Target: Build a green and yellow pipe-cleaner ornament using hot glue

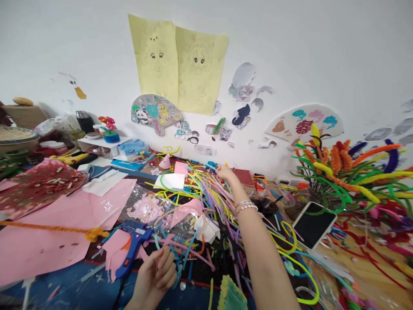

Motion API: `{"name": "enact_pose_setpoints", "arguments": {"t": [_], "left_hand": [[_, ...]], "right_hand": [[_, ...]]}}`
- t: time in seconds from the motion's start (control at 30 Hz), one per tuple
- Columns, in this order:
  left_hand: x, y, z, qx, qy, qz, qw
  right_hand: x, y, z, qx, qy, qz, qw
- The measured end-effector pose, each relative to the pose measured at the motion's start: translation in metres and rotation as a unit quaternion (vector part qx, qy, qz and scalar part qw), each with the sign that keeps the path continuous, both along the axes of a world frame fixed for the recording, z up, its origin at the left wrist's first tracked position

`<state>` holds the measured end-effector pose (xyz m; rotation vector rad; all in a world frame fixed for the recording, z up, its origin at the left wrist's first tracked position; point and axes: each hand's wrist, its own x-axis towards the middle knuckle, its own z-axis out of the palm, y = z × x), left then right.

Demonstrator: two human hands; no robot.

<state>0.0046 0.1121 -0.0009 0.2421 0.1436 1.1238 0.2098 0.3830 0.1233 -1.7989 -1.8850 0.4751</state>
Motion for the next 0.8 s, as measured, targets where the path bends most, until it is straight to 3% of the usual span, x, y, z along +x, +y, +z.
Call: {"name": "enact_pose_setpoints", "arguments": {"t": [0.13,0.4,0.5,0.63,0.8], "left_hand": [[0.000,0.000,-0.001,0.001,-0.006,0.004,1.000],[0.002,0.002,-0.008,0.017,-0.015,0.010,1.000],[0.003,0.002,-0.008,0.019,-0.013,0.010,1.000],[0.002,0.002,-0.006,0.015,-0.008,0.013,1.000],[-0.001,0.000,0.000,0.015,0.014,0.015,1.000]], "right_hand": [[-0.015,0.012,-0.007,-0.031,-0.031,0.023,0.999],[-0.056,0.020,-0.041,-0.068,-0.078,0.078,0.992],[-0.058,0.019,-0.038,-0.044,-0.078,0.065,0.994],[-0.047,0.018,-0.002,0.045,-0.058,0.027,0.997],[-0.021,0.013,0.079,0.199,-0.037,-0.007,0.979]]}}
